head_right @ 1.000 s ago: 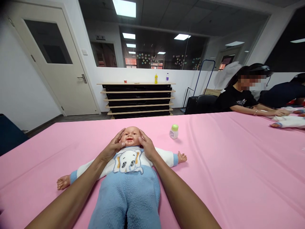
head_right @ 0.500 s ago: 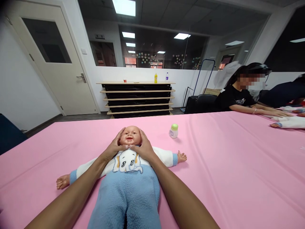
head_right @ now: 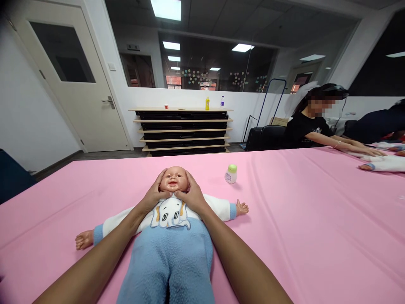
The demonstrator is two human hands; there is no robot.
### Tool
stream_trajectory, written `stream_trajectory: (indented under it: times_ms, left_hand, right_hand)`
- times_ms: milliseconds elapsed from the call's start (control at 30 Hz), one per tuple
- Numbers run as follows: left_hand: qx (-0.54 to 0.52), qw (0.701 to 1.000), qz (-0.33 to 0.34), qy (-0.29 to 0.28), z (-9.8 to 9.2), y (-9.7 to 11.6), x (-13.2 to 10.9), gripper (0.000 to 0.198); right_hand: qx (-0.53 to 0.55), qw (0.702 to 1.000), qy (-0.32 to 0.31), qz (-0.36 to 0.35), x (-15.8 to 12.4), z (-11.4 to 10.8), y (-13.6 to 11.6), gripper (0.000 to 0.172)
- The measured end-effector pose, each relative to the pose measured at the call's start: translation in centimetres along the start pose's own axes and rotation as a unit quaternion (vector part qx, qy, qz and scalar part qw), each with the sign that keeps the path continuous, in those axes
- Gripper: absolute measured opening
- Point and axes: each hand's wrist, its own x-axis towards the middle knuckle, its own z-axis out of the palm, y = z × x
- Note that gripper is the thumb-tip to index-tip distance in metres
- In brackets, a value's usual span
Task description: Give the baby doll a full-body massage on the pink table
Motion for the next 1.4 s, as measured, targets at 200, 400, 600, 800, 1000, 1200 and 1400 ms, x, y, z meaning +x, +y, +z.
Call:
stream_trajectory:
  times_ms: [200,400,600,800,1000,1200,1400]
  left_hand:
    - [0.016,1.000,0.000,0.005,0.1,-0.1,0.1,0.109]
    - [-0.015,1.000,-0.001,0.002,0.2,0.3,-0.1,0.106]
    - [-0.086,0.996,-0.022,-0.017,-0.3,-0.4,0.2,0.103]
    - [-0.109,0.993,-0.029,-0.013,-0.7,-0.3,0.1,0.098]
    - [-0.057,0.998,-0.016,-0.005,-0.1,0.4,-0.2,0.101]
    - [-0.007,1.000,0.008,0.021,0.2,0.3,0.0,0.107]
    - [-0.104,0.994,-0.019,0.010,-0.3,0.1,0.0,0.082]
  right_hand:
    - [-0.039,0.999,-0.016,0.001,-0.2,0.0,-0.4,0.093]
    - [-0.042,0.999,-0.021,0.008,-0.1,-0.2,-0.6,0.091]
    - [-0.026,0.999,-0.027,0.034,-0.2,-0.3,-1.2,0.088]
    - [-0.015,0.999,-0.025,0.038,-0.1,-0.4,-1.1,0.086]
    - [-0.002,1.000,-0.020,0.004,0.0,-0.3,-0.6,0.082]
    - [-0.023,0.999,-0.025,0.005,-0.3,-0.2,-0.8,0.096]
    - [0.016,1.000,-0.017,0.011,0.2,-0.5,-0.4,0.069]
